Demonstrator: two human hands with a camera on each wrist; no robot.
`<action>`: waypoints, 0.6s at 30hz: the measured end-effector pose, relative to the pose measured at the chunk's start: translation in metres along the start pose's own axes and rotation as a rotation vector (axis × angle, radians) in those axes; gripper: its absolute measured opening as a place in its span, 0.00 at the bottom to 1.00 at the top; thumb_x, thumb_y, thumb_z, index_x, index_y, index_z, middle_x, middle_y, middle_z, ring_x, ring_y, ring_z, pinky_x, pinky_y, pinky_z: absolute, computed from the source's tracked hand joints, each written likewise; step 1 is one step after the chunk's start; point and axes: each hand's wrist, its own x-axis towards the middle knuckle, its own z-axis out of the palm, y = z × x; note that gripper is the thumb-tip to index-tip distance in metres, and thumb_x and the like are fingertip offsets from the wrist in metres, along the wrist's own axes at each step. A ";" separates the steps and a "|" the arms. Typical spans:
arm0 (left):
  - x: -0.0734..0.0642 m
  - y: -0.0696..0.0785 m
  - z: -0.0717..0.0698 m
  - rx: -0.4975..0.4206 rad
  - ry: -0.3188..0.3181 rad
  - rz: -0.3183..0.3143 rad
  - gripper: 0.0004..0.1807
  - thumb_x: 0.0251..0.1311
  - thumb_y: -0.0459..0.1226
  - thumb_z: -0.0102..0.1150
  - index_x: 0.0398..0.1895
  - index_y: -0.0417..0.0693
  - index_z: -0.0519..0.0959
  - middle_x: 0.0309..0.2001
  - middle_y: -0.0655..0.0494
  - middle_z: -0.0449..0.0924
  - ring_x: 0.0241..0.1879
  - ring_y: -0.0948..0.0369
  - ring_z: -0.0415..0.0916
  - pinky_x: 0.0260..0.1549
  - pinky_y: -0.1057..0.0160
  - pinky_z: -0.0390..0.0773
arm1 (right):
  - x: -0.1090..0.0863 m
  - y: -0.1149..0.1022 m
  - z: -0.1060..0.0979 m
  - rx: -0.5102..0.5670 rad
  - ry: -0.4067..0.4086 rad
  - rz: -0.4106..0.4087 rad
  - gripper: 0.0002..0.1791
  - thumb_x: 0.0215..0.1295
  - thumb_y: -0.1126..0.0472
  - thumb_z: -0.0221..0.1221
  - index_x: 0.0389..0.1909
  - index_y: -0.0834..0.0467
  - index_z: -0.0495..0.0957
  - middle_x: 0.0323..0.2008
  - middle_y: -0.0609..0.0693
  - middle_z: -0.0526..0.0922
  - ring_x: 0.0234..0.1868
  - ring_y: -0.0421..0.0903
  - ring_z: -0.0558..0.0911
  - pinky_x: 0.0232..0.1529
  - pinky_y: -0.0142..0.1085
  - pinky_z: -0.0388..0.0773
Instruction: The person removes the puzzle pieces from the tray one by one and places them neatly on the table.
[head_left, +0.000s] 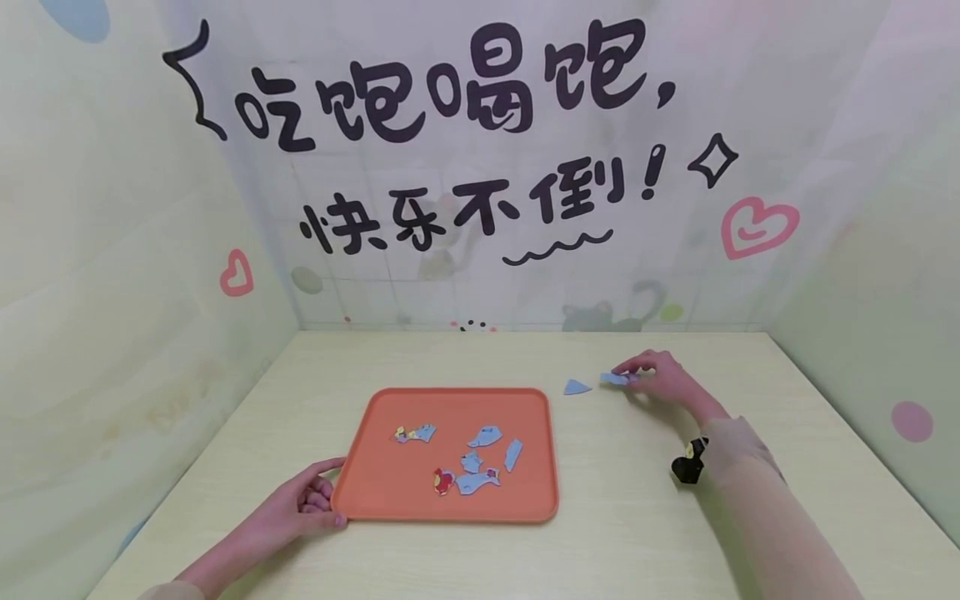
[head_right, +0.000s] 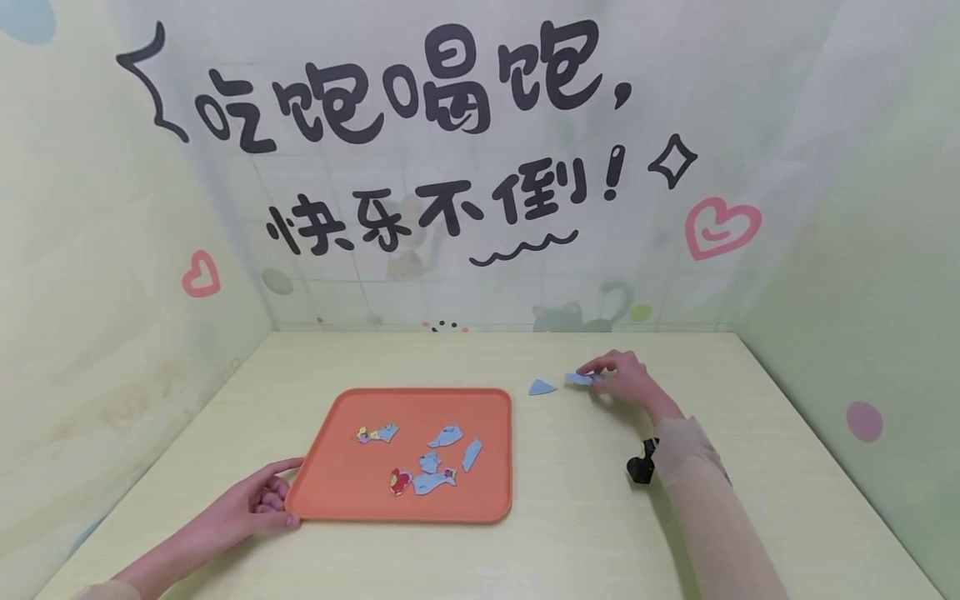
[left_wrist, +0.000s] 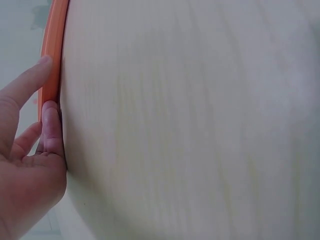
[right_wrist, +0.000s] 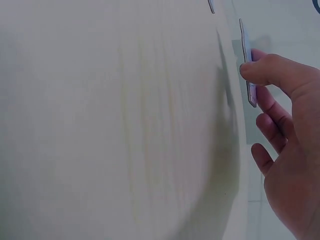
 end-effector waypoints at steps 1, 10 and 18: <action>0.000 0.000 0.000 -0.005 -0.002 0.001 0.52 0.51 0.41 0.75 0.75 0.37 0.55 0.45 0.45 0.72 0.37 0.67 0.72 0.38 0.71 0.77 | 0.000 0.001 0.000 -0.007 -0.010 -0.004 0.15 0.62 0.66 0.63 0.50 0.56 0.85 0.48 0.60 0.82 0.53 0.58 0.74 0.54 0.50 0.68; -0.003 0.002 0.000 0.007 0.003 -0.007 0.51 0.52 0.41 0.74 0.75 0.37 0.54 0.45 0.46 0.72 0.38 0.66 0.72 0.38 0.71 0.77 | -0.003 0.009 0.003 0.076 -0.118 -0.001 0.17 0.64 0.63 0.63 0.54 0.58 0.83 0.55 0.61 0.81 0.54 0.55 0.73 0.56 0.44 0.67; 0.000 0.000 0.000 0.010 0.022 -0.023 0.51 0.50 0.42 0.75 0.74 0.39 0.56 0.44 0.46 0.73 0.36 0.67 0.73 0.36 0.71 0.77 | -0.007 0.006 -0.002 0.079 -0.171 0.041 0.19 0.67 0.60 0.61 0.58 0.57 0.81 0.57 0.62 0.77 0.56 0.56 0.71 0.56 0.43 0.67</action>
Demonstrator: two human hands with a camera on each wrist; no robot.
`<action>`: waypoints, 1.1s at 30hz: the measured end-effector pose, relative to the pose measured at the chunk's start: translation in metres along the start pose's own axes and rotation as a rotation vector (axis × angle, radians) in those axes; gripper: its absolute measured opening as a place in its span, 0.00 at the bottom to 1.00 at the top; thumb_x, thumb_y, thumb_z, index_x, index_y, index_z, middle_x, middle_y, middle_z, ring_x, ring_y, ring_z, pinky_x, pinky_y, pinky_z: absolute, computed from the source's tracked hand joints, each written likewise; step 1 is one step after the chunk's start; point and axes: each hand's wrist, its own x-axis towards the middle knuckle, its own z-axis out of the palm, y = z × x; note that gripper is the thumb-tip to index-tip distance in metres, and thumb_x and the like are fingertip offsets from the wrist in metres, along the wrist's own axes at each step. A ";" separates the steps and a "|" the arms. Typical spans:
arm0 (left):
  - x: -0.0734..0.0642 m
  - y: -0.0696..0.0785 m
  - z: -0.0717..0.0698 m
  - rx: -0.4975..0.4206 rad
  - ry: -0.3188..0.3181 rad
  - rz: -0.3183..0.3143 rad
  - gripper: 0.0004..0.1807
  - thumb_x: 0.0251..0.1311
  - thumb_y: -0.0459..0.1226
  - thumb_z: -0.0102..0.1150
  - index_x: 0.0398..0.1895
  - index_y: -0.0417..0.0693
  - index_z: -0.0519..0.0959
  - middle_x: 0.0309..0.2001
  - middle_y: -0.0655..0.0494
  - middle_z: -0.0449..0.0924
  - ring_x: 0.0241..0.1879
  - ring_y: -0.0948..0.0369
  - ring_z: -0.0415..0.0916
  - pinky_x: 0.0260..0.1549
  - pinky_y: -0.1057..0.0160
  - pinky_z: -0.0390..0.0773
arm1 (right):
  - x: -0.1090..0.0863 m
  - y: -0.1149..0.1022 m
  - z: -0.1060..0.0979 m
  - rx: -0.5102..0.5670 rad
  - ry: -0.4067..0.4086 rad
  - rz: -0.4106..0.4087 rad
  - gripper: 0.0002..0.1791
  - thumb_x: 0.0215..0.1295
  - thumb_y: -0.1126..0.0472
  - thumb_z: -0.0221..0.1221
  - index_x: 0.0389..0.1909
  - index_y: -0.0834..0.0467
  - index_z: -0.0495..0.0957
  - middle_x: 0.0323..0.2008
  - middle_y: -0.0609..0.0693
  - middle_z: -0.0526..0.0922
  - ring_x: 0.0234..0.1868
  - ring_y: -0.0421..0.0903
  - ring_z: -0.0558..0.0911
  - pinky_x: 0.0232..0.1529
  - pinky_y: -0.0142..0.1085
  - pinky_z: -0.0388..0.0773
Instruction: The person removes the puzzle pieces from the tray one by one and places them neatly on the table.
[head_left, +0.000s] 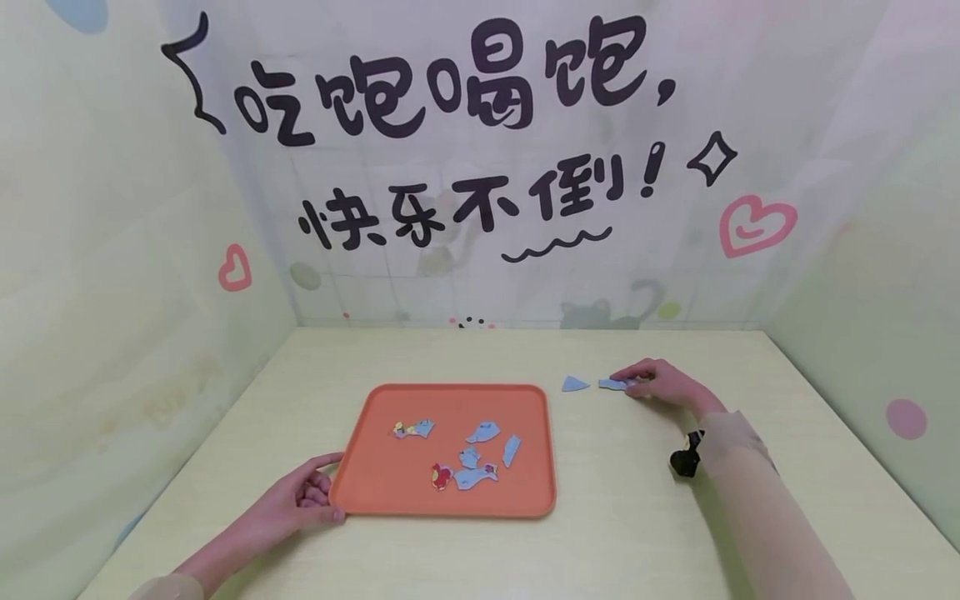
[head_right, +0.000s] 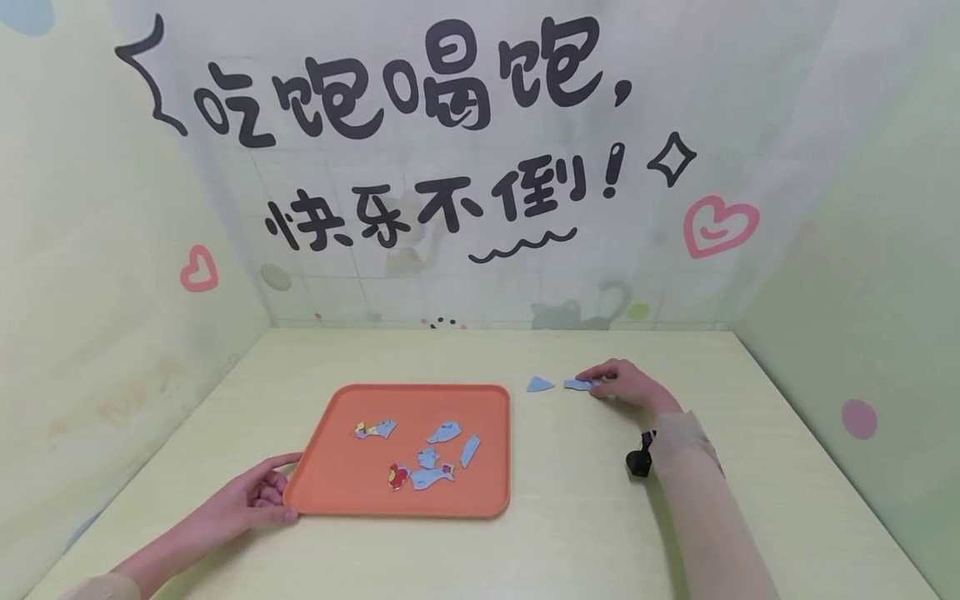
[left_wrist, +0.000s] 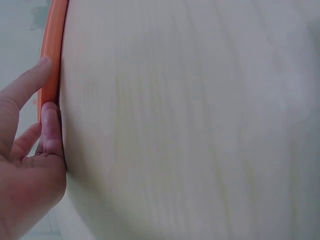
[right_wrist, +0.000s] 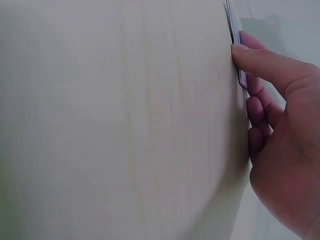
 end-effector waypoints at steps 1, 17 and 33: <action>0.000 0.000 0.000 0.000 -0.004 0.007 0.52 0.50 0.42 0.75 0.74 0.38 0.56 0.44 0.46 0.72 0.36 0.66 0.72 0.36 0.71 0.77 | 0.000 0.000 0.000 0.006 -0.003 0.007 0.19 0.67 0.61 0.61 0.58 0.56 0.81 0.57 0.61 0.77 0.57 0.56 0.71 0.56 0.43 0.66; 0.002 -0.001 0.000 -0.006 -0.005 0.014 0.53 0.49 0.42 0.76 0.75 0.37 0.55 0.44 0.47 0.72 0.35 0.67 0.72 0.35 0.71 0.77 | -0.001 0.002 -0.001 0.025 -0.031 0.003 0.24 0.67 0.58 0.61 0.64 0.57 0.75 0.62 0.64 0.71 0.62 0.60 0.69 0.63 0.53 0.64; 0.001 -0.001 -0.001 -0.023 -0.017 0.043 0.52 0.51 0.40 0.75 0.75 0.35 0.55 0.43 0.45 0.72 0.34 0.68 0.70 0.34 0.71 0.76 | -0.004 0.002 -0.001 0.024 -0.036 0.013 0.26 0.66 0.57 0.62 0.65 0.56 0.74 0.65 0.65 0.68 0.63 0.61 0.67 0.64 0.57 0.62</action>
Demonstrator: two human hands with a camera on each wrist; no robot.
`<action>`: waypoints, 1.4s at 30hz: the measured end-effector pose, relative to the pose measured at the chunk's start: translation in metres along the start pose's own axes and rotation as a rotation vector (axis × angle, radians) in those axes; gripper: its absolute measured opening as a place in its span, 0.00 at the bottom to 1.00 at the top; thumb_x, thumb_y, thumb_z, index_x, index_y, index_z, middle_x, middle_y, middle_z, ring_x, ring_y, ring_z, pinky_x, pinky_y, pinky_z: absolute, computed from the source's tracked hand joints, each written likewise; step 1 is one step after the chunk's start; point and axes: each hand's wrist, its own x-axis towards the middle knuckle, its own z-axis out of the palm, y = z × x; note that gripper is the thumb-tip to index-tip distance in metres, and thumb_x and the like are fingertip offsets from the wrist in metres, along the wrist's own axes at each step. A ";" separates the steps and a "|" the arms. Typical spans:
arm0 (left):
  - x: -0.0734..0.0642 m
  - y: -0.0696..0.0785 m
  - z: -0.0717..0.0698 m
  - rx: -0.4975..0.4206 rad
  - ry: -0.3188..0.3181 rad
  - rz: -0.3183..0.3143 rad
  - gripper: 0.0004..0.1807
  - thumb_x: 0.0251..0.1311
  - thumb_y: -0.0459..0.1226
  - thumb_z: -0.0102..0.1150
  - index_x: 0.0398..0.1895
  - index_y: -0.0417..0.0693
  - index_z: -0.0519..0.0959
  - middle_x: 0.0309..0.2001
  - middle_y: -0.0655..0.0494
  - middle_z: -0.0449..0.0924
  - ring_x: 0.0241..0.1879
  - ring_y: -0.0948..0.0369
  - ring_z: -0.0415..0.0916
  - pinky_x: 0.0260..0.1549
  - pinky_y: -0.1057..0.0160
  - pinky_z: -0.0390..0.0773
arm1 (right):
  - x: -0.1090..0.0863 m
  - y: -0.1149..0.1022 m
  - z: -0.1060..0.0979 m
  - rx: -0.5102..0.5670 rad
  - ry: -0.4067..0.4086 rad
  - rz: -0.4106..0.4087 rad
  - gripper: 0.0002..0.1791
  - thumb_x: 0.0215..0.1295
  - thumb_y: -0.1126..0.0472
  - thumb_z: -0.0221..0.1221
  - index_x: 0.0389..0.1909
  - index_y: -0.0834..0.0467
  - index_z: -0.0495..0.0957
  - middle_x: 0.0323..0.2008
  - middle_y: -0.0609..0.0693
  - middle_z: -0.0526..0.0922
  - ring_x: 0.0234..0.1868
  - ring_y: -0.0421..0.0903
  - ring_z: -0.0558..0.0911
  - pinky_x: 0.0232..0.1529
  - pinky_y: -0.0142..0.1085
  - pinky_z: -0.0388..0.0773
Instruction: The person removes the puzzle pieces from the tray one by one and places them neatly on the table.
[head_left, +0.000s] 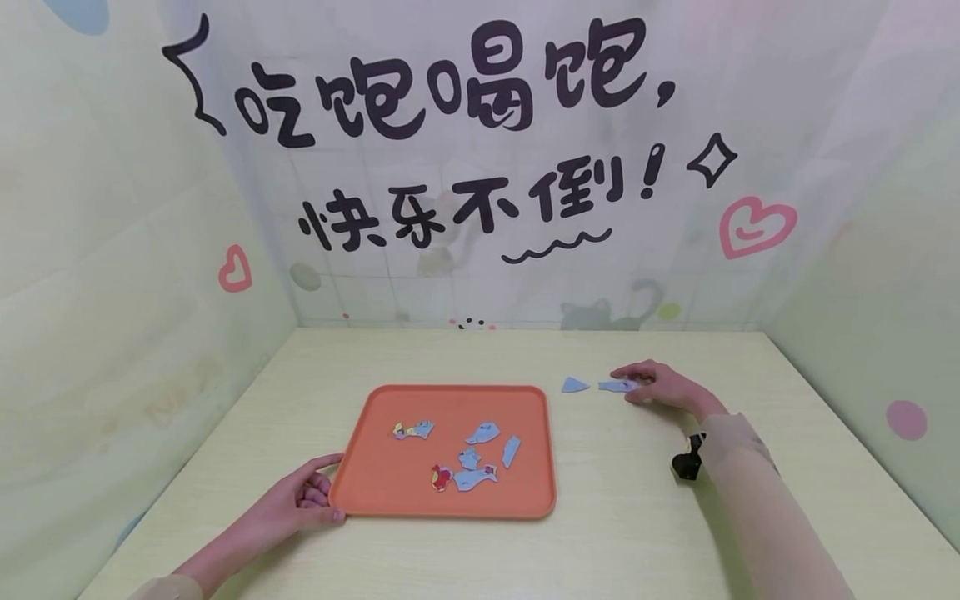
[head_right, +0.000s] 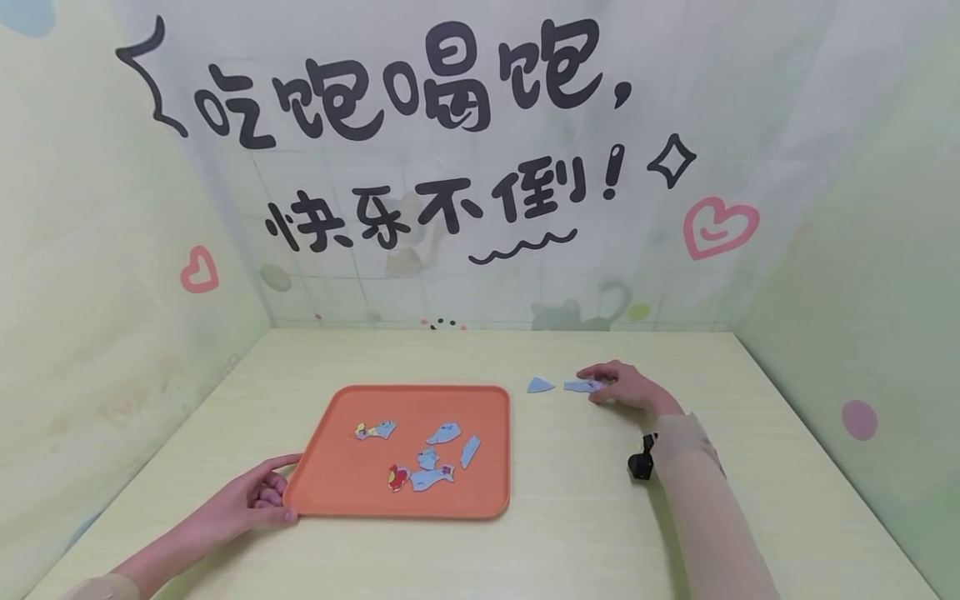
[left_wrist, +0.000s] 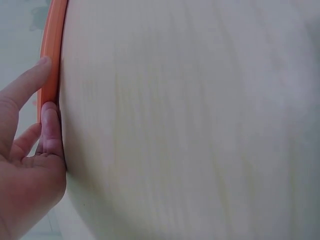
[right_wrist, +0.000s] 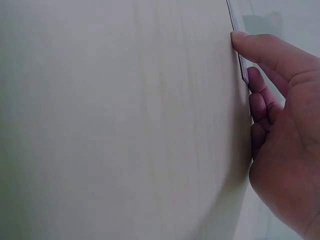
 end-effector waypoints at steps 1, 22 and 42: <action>0.000 0.000 0.000 -0.002 0.000 0.003 0.52 0.51 0.40 0.75 0.74 0.35 0.55 0.43 0.45 0.72 0.34 0.68 0.70 0.34 0.71 0.76 | 0.000 0.001 0.000 0.002 0.001 -0.002 0.26 0.66 0.57 0.62 0.65 0.56 0.74 0.65 0.65 0.68 0.63 0.61 0.67 0.64 0.56 0.62; -0.001 -0.002 0.001 -0.011 -0.006 0.011 0.51 0.51 0.39 0.75 0.74 0.35 0.55 0.43 0.45 0.72 0.35 0.68 0.71 0.36 0.72 0.77 | 0.014 -0.017 0.004 -0.118 0.070 0.004 0.27 0.61 0.54 0.66 0.61 0.55 0.77 0.59 0.61 0.77 0.61 0.61 0.71 0.62 0.60 0.64; -0.002 -0.001 0.001 -0.006 0.004 0.002 0.53 0.50 0.40 0.75 0.75 0.36 0.54 0.44 0.45 0.72 0.34 0.67 0.71 0.35 0.71 0.76 | 0.038 -0.092 0.028 -0.085 0.098 -0.228 0.26 0.61 0.58 0.67 0.62 0.52 0.77 0.60 0.58 0.77 0.65 0.59 0.65 0.65 0.62 0.58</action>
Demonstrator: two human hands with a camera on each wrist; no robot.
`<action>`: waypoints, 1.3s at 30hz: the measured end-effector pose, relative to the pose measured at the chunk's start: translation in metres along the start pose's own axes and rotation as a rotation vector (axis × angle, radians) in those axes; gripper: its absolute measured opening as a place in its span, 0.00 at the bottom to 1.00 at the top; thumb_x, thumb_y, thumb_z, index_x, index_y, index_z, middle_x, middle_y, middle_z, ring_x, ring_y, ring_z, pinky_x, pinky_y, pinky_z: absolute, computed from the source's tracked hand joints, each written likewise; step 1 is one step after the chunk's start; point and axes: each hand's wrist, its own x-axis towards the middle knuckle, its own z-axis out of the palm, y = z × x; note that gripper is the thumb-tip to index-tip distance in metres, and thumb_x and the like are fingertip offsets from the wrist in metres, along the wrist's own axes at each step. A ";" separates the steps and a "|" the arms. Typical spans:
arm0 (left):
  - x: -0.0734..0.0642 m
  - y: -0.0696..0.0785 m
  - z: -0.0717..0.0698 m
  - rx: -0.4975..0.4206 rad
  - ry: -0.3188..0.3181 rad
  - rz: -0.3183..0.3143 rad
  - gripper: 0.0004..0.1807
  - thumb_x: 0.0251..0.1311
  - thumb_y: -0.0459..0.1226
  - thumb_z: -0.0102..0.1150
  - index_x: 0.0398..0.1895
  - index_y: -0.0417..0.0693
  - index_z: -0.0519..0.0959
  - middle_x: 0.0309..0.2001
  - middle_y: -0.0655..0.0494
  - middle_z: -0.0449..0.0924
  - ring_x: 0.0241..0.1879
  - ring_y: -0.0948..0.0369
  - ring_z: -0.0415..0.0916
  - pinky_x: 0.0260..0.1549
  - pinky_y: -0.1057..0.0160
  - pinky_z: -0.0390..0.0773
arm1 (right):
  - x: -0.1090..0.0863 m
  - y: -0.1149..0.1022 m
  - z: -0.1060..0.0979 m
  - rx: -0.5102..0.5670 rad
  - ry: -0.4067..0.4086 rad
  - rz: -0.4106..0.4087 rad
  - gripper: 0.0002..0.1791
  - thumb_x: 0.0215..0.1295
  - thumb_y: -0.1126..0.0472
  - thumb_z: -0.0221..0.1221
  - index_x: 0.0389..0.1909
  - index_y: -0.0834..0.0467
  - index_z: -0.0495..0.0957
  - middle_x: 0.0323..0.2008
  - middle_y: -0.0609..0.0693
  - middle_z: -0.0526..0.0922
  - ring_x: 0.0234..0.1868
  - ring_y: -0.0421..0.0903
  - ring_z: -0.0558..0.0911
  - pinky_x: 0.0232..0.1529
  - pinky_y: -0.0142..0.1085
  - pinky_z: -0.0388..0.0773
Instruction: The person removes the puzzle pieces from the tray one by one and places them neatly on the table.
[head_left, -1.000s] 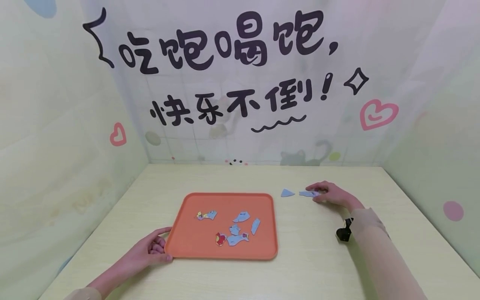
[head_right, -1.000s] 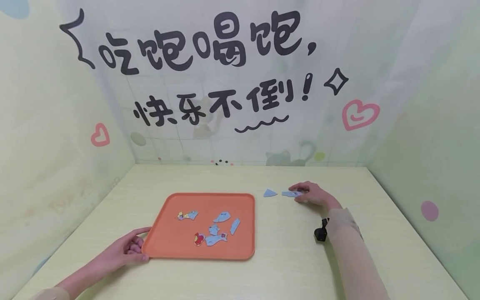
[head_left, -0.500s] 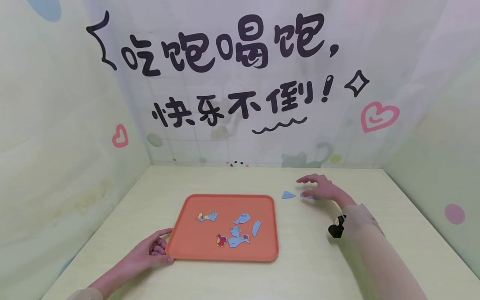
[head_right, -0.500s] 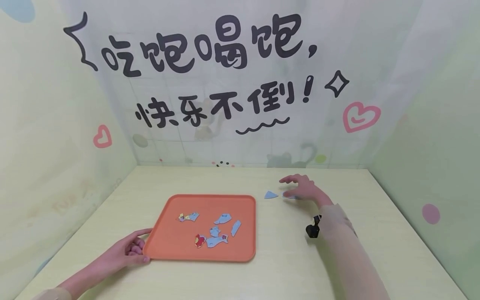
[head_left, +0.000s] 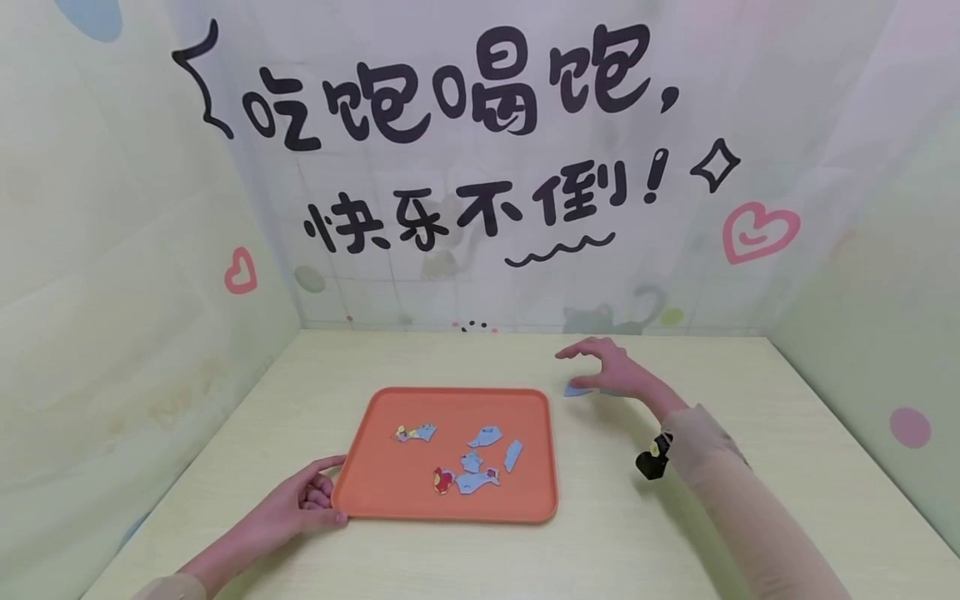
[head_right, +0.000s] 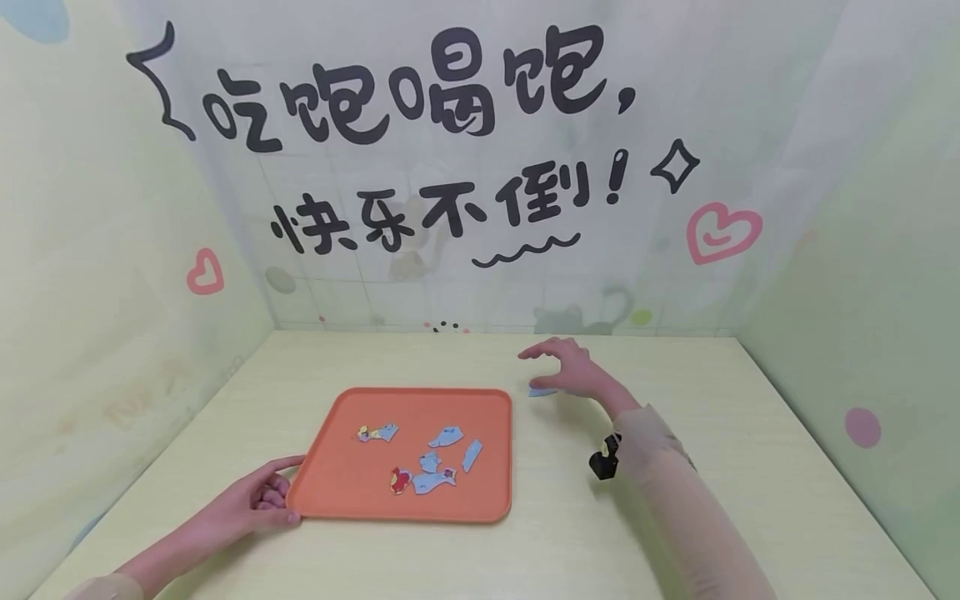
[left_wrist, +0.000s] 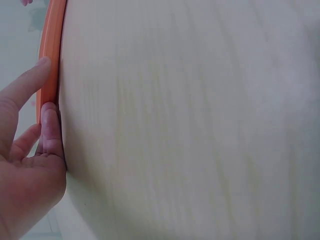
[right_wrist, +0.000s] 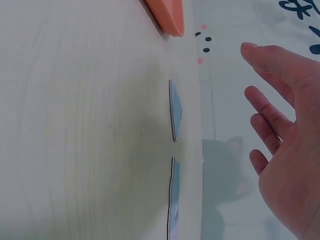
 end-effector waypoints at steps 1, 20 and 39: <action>0.000 0.000 0.000 0.001 0.000 -0.001 0.53 0.49 0.41 0.76 0.75 0.36 0.54 0.44 0.45 0.72 0.34 0.67 0.71 0.34 0.71 0.76 | 0.001 -0.002 0.002 -0.001 0.001 -0.014 0.26 0.61 0.59 0.68 0.61 0.52 0.78 0.60 0.58 0.78 0.65 0.58 0.66 0.65 0.62 0.57; 0.001 0.000 -0.001 0.000 0.000 -0.011 0.51 0.51 0.41 0.75 0.75 0.37 0.55 0.43 0.47 0.72 0.34 0.67 0.71 0.34 0.71 0.76 | -0.004 -0.041 0.064 -0.041 -0.125 -0.199 0.21 0.60 0.55 0.68 0.55 0.52 0.81 0.52 0.49 0.83 0.56 0.52 0.72 0.56 0.52 0.58; 0.001 -0.001 0.000 0.004 0.004 0.015 0.53 0.49 0.41 0.75 0.75 0.35 0.55 0.43 0.45 0.72 0.34 0.68 0.70 0.35 0.71 0.76 | -0.011 -0.050 0.089 -0.123 -0.218 -0.257 0.14 0.62 0.57 0.66 0.49 0.44 0.83 0.52 0.42 0.80 0.60 0.46 0.70 0.58 0.52 0.57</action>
